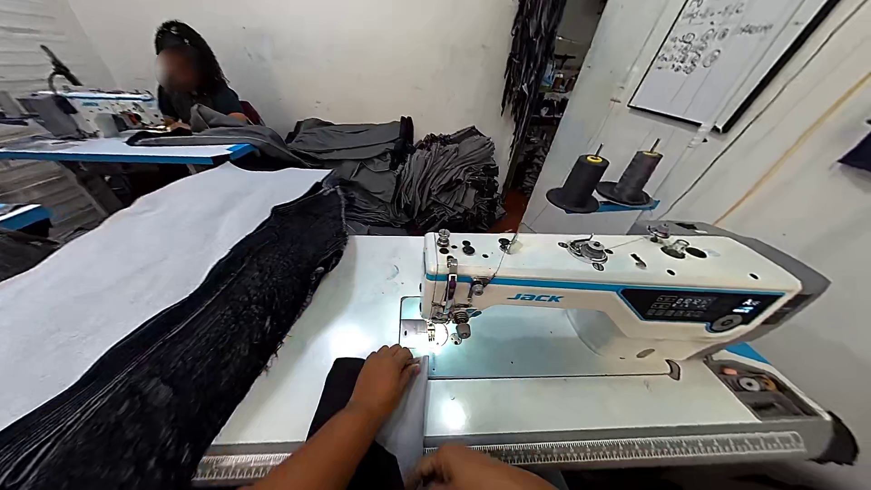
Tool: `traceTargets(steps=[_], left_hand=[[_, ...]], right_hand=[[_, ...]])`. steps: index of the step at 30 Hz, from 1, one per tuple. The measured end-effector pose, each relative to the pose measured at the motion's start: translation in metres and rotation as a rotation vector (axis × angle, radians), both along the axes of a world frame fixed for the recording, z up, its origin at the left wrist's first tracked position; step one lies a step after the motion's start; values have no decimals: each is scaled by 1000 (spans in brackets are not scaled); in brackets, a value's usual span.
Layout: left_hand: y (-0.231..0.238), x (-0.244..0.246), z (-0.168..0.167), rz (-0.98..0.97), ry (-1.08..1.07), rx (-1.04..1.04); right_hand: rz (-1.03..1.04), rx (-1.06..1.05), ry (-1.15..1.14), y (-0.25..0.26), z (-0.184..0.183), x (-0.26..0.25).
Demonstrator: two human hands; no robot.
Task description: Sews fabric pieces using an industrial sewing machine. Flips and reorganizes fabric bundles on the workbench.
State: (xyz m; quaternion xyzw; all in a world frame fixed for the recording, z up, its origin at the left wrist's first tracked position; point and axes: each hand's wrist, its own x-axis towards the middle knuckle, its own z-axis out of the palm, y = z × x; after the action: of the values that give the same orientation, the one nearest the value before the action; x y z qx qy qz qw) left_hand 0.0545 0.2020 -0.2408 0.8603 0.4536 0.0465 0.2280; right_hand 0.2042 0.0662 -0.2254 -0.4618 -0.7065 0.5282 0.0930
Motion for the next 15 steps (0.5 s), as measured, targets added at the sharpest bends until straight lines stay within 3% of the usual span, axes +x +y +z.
traceTargets(steps=[3,6,15], left_hand=[[4,14,2,62,-4,-46],[21,24,1,106,-12,-20],[54,32,-2,70,-14,72]], right_hand=[[-208,453,-348,24,-1,17],[-189,386,-513,50,-15,27],[-245,402,-494,78,-26,35]])
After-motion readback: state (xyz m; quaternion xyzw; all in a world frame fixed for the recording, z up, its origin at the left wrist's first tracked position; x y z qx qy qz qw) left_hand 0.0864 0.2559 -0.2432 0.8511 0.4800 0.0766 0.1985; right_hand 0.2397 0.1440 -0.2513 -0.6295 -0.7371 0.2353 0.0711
